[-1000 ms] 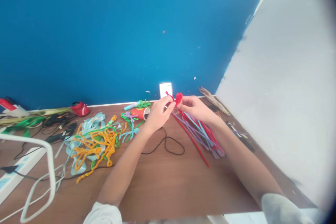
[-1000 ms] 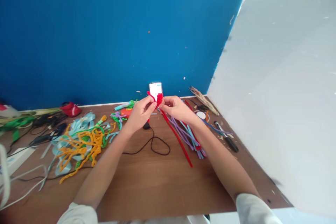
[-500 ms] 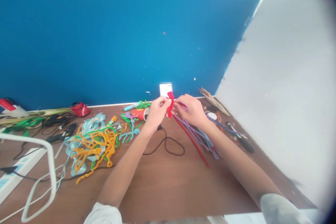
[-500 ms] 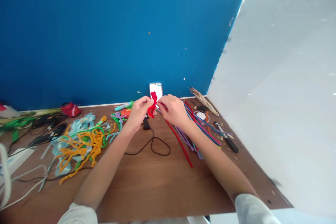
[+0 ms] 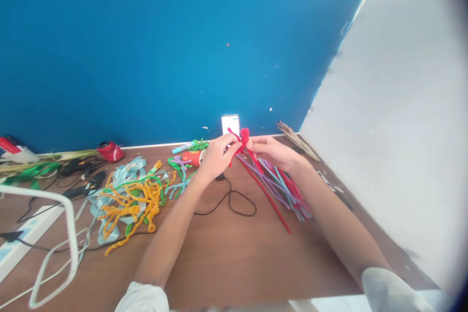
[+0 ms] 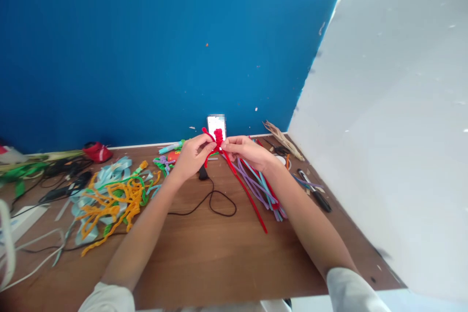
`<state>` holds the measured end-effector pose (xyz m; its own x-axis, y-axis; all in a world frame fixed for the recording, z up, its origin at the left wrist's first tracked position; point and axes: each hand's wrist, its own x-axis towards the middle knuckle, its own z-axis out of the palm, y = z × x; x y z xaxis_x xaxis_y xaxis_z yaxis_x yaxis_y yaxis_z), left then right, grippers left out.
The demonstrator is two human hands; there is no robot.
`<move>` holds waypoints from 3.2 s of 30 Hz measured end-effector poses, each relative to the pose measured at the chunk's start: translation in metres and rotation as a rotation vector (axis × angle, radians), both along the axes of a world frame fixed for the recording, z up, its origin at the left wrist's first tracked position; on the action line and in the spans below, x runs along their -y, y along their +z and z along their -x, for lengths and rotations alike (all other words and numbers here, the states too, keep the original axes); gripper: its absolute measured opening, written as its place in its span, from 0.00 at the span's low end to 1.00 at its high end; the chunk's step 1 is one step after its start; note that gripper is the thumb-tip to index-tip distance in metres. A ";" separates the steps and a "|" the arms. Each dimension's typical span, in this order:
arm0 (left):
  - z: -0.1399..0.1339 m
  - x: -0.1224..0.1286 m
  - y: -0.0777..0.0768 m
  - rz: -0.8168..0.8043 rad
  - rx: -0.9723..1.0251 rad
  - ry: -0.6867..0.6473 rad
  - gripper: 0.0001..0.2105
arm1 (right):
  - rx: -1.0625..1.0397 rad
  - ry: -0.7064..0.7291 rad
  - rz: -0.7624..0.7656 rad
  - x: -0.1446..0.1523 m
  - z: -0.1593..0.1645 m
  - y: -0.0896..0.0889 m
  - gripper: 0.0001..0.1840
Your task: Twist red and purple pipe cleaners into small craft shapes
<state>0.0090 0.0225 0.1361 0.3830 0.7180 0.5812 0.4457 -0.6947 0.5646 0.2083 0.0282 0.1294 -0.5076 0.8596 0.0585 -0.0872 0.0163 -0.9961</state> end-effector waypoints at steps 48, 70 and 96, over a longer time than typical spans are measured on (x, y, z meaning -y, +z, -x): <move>-0.003 0.004 0.000 -0.038 0.095 0.093 0.10 | -0.051 -0.213 -0.228 0.002 0.016 -0.007 0.14; -0.004 0.000 -0.006 0.190 0.330 0.063 0.11 | 0.340 -0.329 -0.591 0.007 0.019 -0.008 0.26; -0.005 0.005 0.001 0.171 0.270 0.047 0.11 | -0.105 -0.265 -0.231 0.010 0.028 -0.004 0.15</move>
<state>0.0137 0.0173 0.1369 0.1954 0.8272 0.5268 0.2928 -0.5619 0.7736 0.1803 0.0186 0.1253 -0.2503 0.9183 0.3067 -0.1513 0.2758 -0.9492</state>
